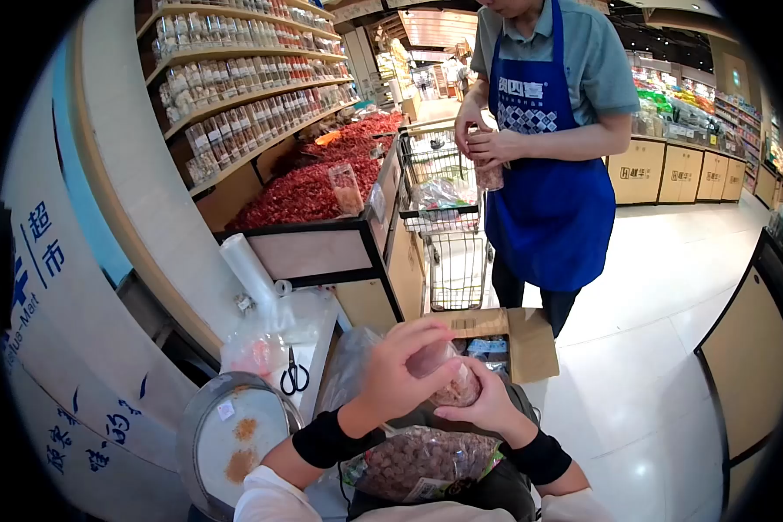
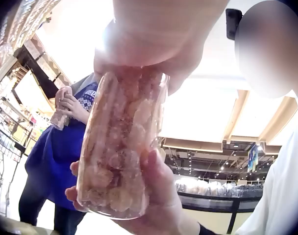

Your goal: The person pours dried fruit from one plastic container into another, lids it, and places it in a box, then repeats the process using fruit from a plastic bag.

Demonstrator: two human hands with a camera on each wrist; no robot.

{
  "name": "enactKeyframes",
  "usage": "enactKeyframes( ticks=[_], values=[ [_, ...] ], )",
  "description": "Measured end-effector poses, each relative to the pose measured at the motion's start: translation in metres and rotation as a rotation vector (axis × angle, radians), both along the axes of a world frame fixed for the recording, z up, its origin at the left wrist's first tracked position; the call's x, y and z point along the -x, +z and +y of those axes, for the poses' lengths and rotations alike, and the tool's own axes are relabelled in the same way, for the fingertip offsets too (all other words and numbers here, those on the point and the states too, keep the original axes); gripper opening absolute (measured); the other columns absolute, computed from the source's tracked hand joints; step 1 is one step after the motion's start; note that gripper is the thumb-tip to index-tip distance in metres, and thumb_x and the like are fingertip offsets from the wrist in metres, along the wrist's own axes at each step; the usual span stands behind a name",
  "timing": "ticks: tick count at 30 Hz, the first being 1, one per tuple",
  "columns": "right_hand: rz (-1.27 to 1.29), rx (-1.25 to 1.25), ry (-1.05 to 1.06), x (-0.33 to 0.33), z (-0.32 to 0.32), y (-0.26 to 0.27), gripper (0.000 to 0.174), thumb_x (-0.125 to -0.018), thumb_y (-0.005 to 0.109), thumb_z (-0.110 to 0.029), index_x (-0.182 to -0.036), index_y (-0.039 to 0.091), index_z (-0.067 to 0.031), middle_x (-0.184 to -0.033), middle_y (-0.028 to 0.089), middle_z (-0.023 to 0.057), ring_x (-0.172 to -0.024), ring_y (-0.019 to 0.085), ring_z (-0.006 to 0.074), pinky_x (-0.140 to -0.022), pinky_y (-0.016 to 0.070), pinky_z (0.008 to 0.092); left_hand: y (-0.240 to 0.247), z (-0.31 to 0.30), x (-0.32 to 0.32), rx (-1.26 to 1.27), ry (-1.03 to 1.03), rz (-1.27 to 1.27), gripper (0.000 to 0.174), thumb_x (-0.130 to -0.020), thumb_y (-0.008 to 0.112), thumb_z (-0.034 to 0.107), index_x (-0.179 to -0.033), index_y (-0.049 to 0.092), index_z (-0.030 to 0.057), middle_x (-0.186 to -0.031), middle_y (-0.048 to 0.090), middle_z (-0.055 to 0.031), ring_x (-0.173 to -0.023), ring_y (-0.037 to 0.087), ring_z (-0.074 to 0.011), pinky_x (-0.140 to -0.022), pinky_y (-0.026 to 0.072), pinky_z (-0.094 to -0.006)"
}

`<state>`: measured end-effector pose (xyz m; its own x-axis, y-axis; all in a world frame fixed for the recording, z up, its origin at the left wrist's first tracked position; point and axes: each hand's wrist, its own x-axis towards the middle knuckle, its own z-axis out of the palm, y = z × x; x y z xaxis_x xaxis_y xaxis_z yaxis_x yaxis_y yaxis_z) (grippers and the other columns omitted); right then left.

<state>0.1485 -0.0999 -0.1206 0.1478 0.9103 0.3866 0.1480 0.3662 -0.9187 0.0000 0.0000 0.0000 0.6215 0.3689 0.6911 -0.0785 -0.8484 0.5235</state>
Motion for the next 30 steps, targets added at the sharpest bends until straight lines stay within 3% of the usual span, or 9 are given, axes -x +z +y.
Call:
enactKeyframes(
  ticks=[3, 5, 6, 8, 15, 22, 25, 28, 30],
  values=[
    [0.048, -0.126, -0.117, 0.019, 0.007, 0.007, 0.081, -0.067, 0.096, -0.026, -0.131, 0.050, -0.0044, -0.122, 0.061, 0.0106, -0.115, 0.059, 0.0192, -0.099, 0.0480, 0.0350, 0.014, 0.004, -0.002, -0.115, -0.077, -0.031, 0.034, -0.080, 0.082, 0.023, -0.109, 0.075, 0.0065, -0.117, 0.070, -0.0109, -0.105, 0.066, -0.0282, -0.091, 0.0521, -0.0382],
    [-0.086, -0.225, -0.381, 0.028, 0.004, 0.013, 0.080, -0.067, 0.096, -0.025, -0.129, 0.050, -0.0038, -0.120, 0.061, 0.0126, -0.113, 0.060, 0.0205, -0.097, 0.0493, 0.0354, 0.016, -0.006, -0.006, -0.103, 0.007, -0.066, 0.036, -0.081, 0.081, 0.023, -0.113, 0.073, 0.0071, -0.119, 0.069, -0.0107, -0.106, 0.065, -0.0296, -0.091, 0.0518, -0.0394],
    [-0.092, -0.212, -0.384, 0.025, 0.007, 0.011, 0.080, -0.067, 0.096, -0.025, -0.129, 0.050, -0.0038, -0.120, 0.061, 0.0126, -0.113, 0.060, 0.0205, -0.097, 0.0493, 0.0354, 0.013, -0.007, -0.010, -0.089, 0.004, -0.069, 0.036, -0.081, 0.081, 0.023, -0.113, 0.073, 0.0071, -0.119, 0.069, -0.0107, -0.106, 0.065, -0.0296, -0.091, 0.0518, -0.0394],
    [-0.176, -0.251, -0.637, 0.022, 0.017, -0.001, 0.083, -0.066, 0.096, -0.027, -0.130, 0.049, -0.0024, -0.120, 0.060, 0.0149, -0.111, 0.062, 0.0235, -0.097, 0.0502, 0.0369, 0.004, -0.006, -0.015, 0.021, 0.213, -0.015, 0.043, -0.084, 0.080, 0.024, -0.122, 0.069, 0.0064, -0.121, 0.067, -0.0120, -0.108, 0.064, -0.0308, -0.092, 0.0512, -0.0403],
    [-0.221, -0.148, -0.624, 0.015, 0.009, -0.016, 0.089, -0.064, 0.098, -0.029, -0.132, 0.048, -0.0019, -0.119, 0.060, 0.0144, -0.109, 0.063, 0.0265, -0.096, 0.0508, 0.0371, -0.006, 0.010, 0.009, 0.254, -0.024, 0.014, 0.060, -0.086, 0.080, 0.028, -0.136, 0.058, 0.0028, -0.122, 0.065, -0.0172, -0.110, 0.064, -0.0309, -0.092, 0.0514, -0.0386],
    [-0.307, -0.150, -0.599, 0.028, 0.009, -0.018, 0.088, -0.064, 0.098, -0.030, -0.131, 0.050, -0.0015, -0.119, 0.060, 0.0149, -0.107, 0.063, 0.0269, -0.095, 0.0517, 0.0360, 0.001, 0.009, 0.016, 0.060, 0.507, 0.301, 0.070, -0.084, 0.078, 0.049, -0.134, 0.058, 0.0038, -0.100, 0.068, -0.0185, -0.088, 0.069, -0.0363, -0.081, 0.0551, -0.0431],
    [-0.293, -0.128, -0.574, 0.028, 0.010, -0.025, 0.088, -0.064, 0.098, -0.030, -0.131, 0.049, -0.0013, -0.119, 0.060, 0.0147, -0.108, 0.063, 0.0263, -0.095, 0.0517, 0.0361, 0.010, 0.014, 0.034, 0.140, 0.477, 0.466, 0.076, -0.081, 0.076, 0.060, -0.132, 0.060, 0.0055, -0.095, 0.067, -0.0194, -0.087, 0.068, -0.0389, -0.078, 0.0548, -0.0442],
    [-0.245, -0.106, -0.543, 0.027, 0.009, -0.026, 0.089, -0.064, 0.099, -0.030, -0.132, 0.049, -0.0012, -0.119, 0.059, 0.0142, -0.108, 0.063, 0.0252, -0.095, 0.0516, 0.0362, 0.015, 0.023, 0.049, -0.030, 0.259, 0.581, 0.083, -0.074, 0.078, 0.067, -0.130, 0.060, 0.0074, -0.093, 0.068, -0.0196, -0.087, 0.069, -0.0371, -0.076, 0.0550, -0.0434],
    [-0.245, -0.106, -0.532, 0.028, 0.009, -0.024, 0.089, -0.063, 0.099, -0.029, -0.132, 0.049, -0.0011, -0.119, 0.059, 0.0140, -0.108, 0.062, 0.0246, -0.095, 0.0514, 0.0360, 0.020, 0.029, 0.048, 0.165, 0.138, 0.561, 0.091, -0.069, 0.076, 0.075, -0.124, 0.060, 0.0042, -0.091, 0.070, -0.0201, -0.085, 0.070, -0.0373, -0.076, 0.0548, -0.0437]
  ],
)
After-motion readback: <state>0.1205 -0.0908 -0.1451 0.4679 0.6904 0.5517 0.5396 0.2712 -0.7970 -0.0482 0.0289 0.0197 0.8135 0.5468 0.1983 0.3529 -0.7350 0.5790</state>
